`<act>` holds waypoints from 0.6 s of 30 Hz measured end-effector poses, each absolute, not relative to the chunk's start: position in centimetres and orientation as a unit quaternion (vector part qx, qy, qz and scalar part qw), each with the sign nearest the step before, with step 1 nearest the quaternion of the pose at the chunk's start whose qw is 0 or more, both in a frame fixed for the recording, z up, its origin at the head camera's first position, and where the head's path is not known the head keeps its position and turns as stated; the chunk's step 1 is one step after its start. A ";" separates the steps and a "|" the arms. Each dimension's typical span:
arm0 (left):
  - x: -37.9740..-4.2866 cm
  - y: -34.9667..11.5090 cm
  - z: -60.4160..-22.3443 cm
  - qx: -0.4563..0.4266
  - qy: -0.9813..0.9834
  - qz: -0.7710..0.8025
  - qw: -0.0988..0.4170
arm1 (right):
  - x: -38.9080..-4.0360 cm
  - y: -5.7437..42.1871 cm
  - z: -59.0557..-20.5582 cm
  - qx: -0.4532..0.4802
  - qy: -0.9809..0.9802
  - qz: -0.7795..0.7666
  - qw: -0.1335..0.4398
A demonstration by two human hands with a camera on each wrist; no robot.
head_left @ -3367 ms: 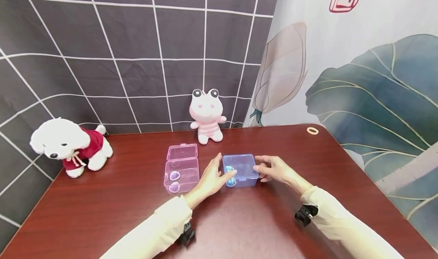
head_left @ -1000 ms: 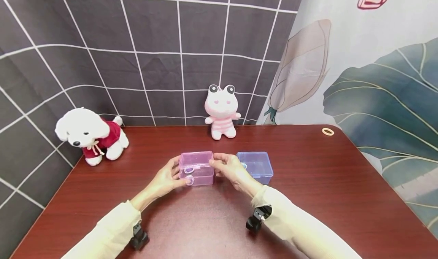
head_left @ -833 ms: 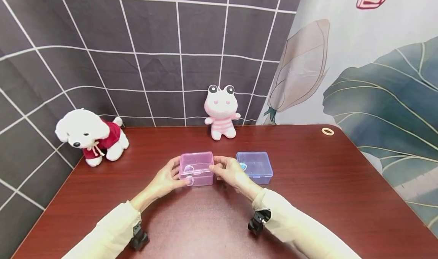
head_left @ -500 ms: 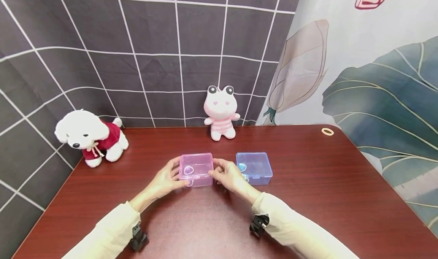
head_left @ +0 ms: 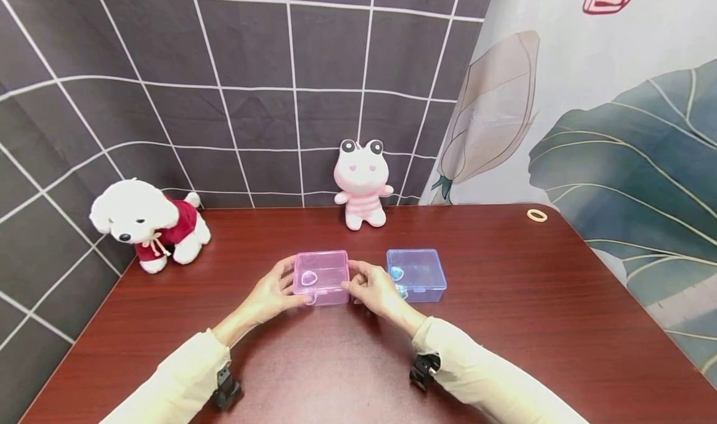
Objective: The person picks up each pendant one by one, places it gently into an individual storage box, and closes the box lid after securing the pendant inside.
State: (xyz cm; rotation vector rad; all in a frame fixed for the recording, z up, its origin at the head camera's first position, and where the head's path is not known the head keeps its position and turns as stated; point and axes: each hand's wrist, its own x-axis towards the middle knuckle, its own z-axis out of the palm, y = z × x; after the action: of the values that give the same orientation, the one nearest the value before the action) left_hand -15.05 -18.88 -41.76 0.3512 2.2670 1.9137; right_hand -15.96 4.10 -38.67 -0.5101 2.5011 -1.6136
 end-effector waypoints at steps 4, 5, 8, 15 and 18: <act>-15.1 -18.8 -41.7 0.117 0.757 0.638 0.078 | -16.0 4.2 -38.9 -0.172 0.825 -0.535 0.062; -15.1 -18.8 -41.7 0.116 0.757 0.639 0.079 | -16.0 4.2 -38.9 -0.172 0.823 -0.538 0.063; -15.1 -18.9 -41.7 0.116 0.762 0.632 0.081 | -16.0 4.2 -39.0 -0.167 0.817 -0.548 0.067; -14.9 -18.8 -41.2 0.089 0.801 0.589 0.068 | -15.7 4.0 -39.1 -0.133 0.787 -0.596 0.092; -15.0 -18.8 -41.2 0.085 0.804 0.585 0.064 | -15.7 3.9 -39.3 -0.123 0.776 -0.610 0.101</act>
State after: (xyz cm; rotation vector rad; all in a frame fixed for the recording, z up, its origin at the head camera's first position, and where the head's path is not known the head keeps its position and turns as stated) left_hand -14.96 -18.76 -41.24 0.2565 2.4266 1.7678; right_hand -15.70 3.95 -39.28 -0.3647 2.2934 -1.8013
